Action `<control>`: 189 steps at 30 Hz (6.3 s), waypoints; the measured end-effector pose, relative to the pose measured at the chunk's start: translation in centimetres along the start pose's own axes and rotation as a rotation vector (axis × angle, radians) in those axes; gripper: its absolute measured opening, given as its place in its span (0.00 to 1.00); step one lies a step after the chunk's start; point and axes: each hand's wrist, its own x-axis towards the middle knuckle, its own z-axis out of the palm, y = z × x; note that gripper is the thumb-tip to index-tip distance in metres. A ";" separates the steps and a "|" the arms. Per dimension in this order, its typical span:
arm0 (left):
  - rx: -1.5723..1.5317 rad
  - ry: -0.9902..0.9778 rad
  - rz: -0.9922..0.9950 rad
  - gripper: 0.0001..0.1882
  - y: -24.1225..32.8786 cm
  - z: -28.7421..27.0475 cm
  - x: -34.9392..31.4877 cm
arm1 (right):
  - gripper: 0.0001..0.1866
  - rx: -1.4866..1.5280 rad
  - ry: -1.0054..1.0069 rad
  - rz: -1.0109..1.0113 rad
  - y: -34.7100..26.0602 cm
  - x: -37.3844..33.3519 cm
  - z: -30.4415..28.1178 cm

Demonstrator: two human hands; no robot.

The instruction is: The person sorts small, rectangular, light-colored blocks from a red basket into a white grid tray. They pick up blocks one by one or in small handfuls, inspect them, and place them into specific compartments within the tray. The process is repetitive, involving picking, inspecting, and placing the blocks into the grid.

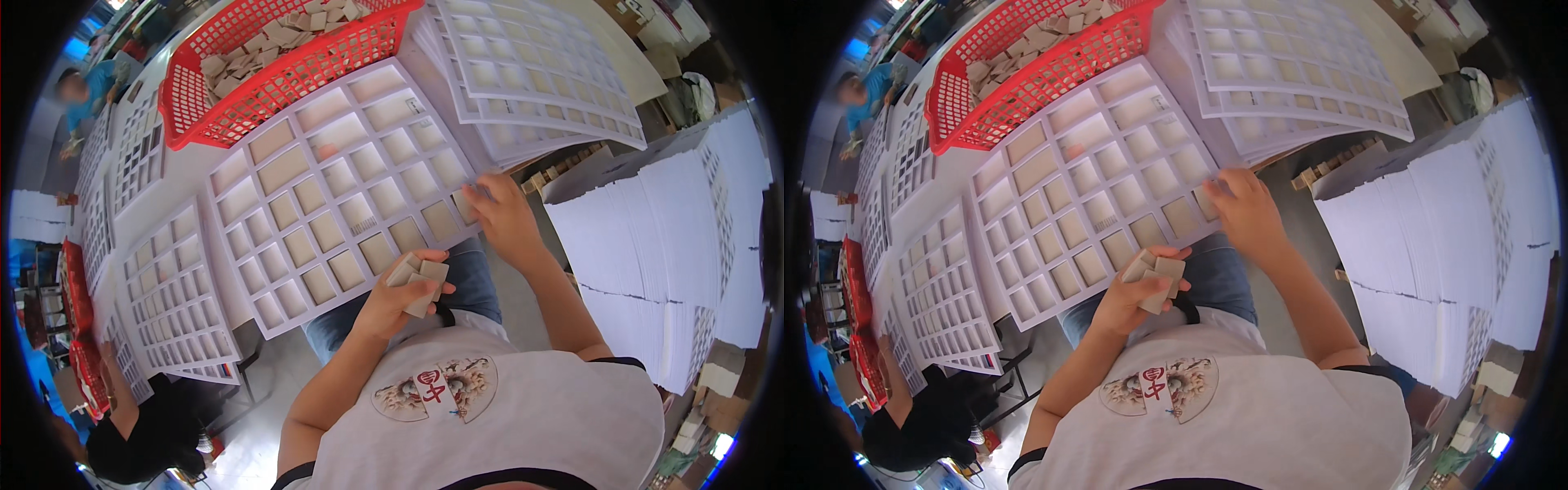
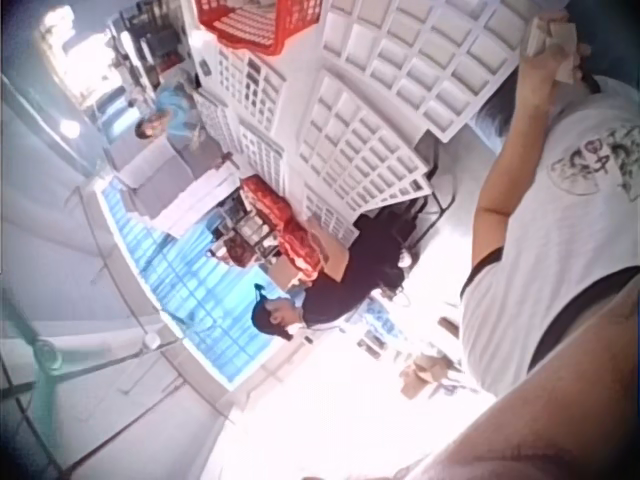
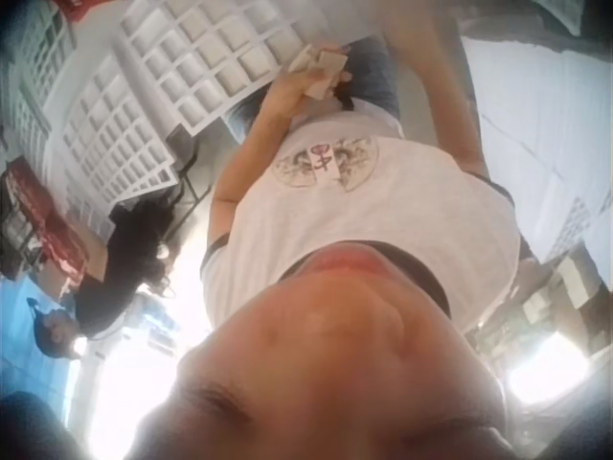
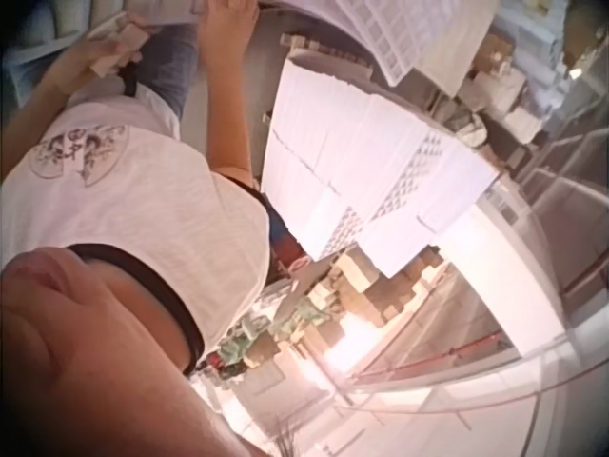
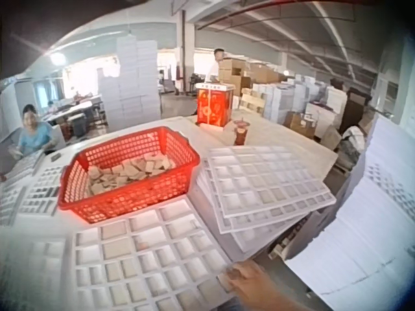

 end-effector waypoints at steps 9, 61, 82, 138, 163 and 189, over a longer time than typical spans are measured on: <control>-0.054 -0.019 0.013 0.26 -0.5 -0.3 0.3 | 0.39 0.182 -0.165 0.060 -2.9 -1.2 -1.3; -0.301 0.618 1.423 0.29 3.5 -12.5 -27.9 | 0.24 1.522 -0.048 0.653 -5.7 -3.8 -1.4; -0.073 0.319 0.741 0.34 5.2 -1.5 -11.2 | 0.22 1.606 0.060 0.723 0.8 -0.1 0.2; -0.128 0.431 0.370 0.23 -0.1 -5.8 -14.0 | 0.16 0.503 -0.362 -0.514 -17.4 4.8 7.1; 0.049 0.213 0.189 0.21 0.9 -3.9 -12.2 | 0.19 0.715 -0.368 -0.431 -14.2 3.8 4.6; 0.181 0.427 0.108 0.15 -0.6 -4.5 -7.7 | 0.12 0.524 -0.328 -0.191 -9.5 5.3 5.8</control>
